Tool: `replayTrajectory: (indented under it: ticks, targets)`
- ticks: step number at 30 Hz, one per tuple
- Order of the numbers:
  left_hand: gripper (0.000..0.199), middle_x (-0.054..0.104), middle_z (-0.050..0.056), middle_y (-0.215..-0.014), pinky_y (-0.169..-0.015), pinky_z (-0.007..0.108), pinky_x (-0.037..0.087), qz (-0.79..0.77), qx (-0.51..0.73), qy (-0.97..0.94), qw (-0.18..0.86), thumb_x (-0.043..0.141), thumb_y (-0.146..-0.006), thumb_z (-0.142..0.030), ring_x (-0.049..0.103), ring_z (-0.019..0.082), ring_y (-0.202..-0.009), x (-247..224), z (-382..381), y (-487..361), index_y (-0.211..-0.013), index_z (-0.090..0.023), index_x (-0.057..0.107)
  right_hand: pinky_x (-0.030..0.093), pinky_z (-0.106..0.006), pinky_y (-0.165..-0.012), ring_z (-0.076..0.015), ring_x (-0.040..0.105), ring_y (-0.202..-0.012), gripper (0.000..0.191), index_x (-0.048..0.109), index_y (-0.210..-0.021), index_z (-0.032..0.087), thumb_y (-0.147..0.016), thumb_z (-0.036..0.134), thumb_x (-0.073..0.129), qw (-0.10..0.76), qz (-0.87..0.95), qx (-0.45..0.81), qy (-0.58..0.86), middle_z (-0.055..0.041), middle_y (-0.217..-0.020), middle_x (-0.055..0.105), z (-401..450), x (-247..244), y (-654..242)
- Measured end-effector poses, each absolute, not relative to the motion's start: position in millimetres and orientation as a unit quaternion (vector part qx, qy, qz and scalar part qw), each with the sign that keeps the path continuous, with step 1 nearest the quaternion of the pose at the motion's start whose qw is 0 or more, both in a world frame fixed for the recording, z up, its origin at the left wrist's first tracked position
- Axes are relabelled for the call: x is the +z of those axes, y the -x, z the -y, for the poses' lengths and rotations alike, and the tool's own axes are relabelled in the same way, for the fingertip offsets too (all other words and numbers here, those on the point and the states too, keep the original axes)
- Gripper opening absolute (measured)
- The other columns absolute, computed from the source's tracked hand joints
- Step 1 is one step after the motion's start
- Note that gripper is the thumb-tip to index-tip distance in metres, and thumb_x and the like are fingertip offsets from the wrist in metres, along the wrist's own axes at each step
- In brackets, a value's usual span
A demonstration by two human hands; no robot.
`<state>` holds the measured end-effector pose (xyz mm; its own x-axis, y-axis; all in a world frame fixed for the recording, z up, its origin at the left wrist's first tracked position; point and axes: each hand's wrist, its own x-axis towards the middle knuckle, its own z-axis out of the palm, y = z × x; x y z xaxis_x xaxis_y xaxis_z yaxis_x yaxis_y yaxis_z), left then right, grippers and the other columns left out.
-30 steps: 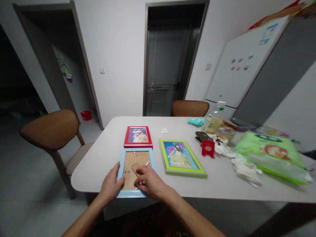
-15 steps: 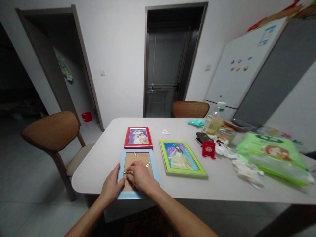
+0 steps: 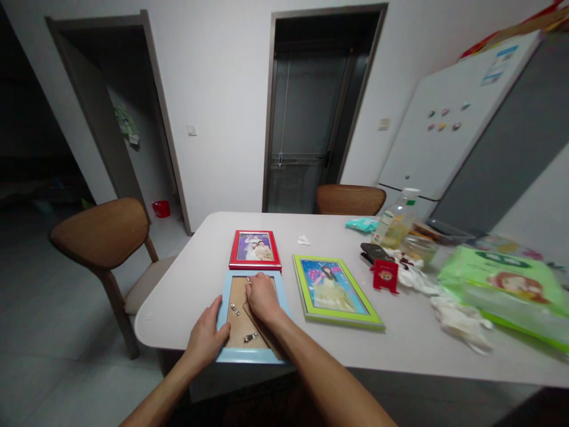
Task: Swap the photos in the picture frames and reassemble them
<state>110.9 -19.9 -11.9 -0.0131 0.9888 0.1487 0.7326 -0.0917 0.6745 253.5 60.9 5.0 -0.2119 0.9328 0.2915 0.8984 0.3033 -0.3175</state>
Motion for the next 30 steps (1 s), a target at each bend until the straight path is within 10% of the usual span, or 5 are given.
replayTrajectory:
  ticks: [30]
  targets:
    - [0.055, 0.039, 0.014, -0.128, -0.099, 0.032, 0.023, -0.644, 0.29, -0.685, 0.179, 0.042, -0.072, -0.024, 0.034, 0.021, -0.118, -17, 17, -110, -0.123, -0.005, 0.034, 0.035, -0.024, -0.072, -0.0175, 0.048, -0.082, 0.03, 0.06, -0.091, 0.016, -0.063, 0.024, 0.054, 0.207, 0.804, 0.108, 0.547, -0.0066, -0.086, 0.054, 5, 12, -295]
